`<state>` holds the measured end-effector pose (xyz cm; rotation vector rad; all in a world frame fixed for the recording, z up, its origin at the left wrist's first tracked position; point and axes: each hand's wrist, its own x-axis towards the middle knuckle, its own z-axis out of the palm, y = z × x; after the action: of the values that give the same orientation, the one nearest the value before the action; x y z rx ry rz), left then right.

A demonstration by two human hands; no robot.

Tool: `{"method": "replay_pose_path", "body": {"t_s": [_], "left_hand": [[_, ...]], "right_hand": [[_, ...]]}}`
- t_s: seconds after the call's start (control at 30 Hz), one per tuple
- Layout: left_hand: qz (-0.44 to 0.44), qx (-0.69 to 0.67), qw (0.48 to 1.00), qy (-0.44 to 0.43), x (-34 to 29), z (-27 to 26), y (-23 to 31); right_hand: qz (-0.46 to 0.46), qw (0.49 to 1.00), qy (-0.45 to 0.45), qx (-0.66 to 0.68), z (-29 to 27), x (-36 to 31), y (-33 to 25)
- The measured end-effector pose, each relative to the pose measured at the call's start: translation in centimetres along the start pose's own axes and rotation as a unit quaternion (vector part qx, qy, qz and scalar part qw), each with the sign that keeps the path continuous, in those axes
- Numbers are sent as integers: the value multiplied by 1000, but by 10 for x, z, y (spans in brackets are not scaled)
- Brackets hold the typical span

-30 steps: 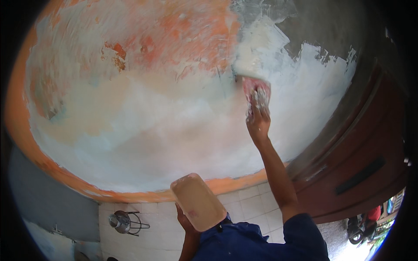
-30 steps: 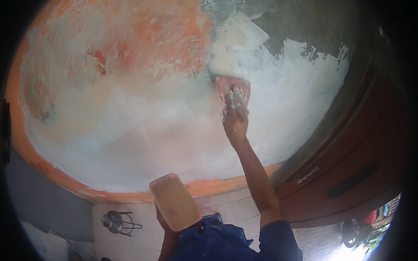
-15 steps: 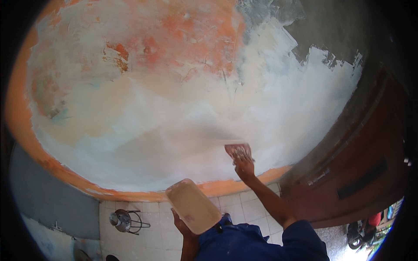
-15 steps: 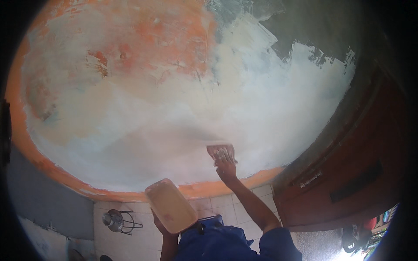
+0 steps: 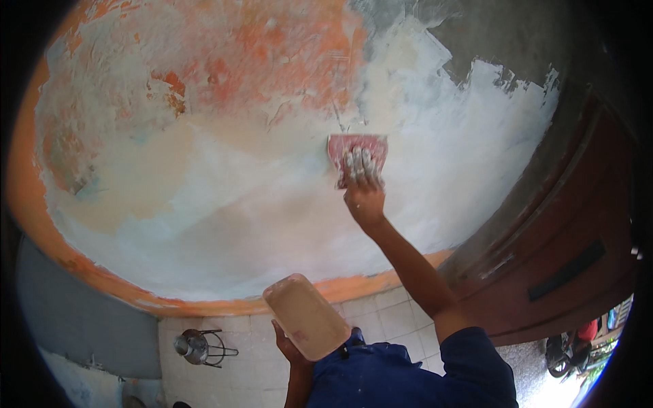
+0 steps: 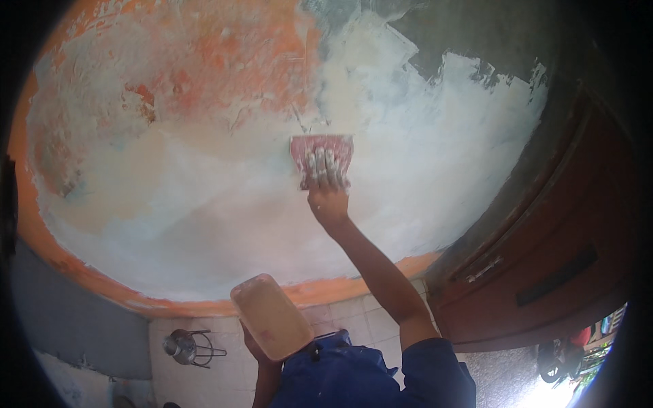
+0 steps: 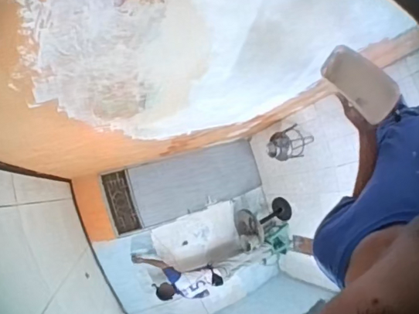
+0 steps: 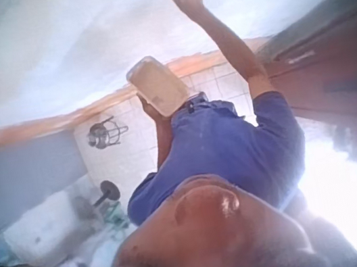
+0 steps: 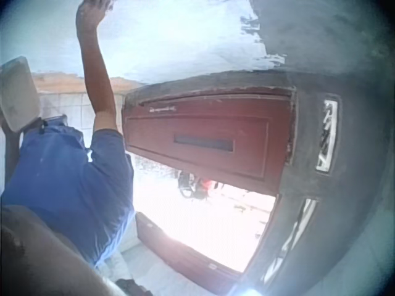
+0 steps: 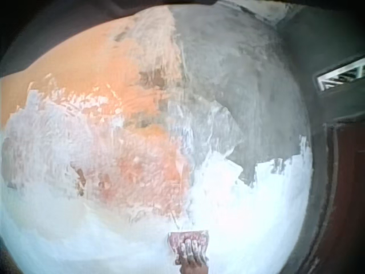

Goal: The person applies plaster to a wall using a trowel and a plastic container.

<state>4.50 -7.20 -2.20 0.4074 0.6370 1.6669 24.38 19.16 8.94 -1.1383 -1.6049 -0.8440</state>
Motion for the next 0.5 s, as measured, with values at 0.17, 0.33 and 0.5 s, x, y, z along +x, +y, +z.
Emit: {"method": "replay_pose_path", "body": {"t_s": [0.17, 0.33, 0.5], "left_hand": [[57, -19, 994, 88, -6, 12, 7], [60, -22, 992, 106, -12, 19, 20], [49, -15, 996, 79, -10, 16, 16]], "right_hand": [[45, 979, -162, 113, -4, -118, -31], [134, 979, -40, 147, -33, -98, -4], [92, 993, 45, 63, -53, 26, 18]]}}
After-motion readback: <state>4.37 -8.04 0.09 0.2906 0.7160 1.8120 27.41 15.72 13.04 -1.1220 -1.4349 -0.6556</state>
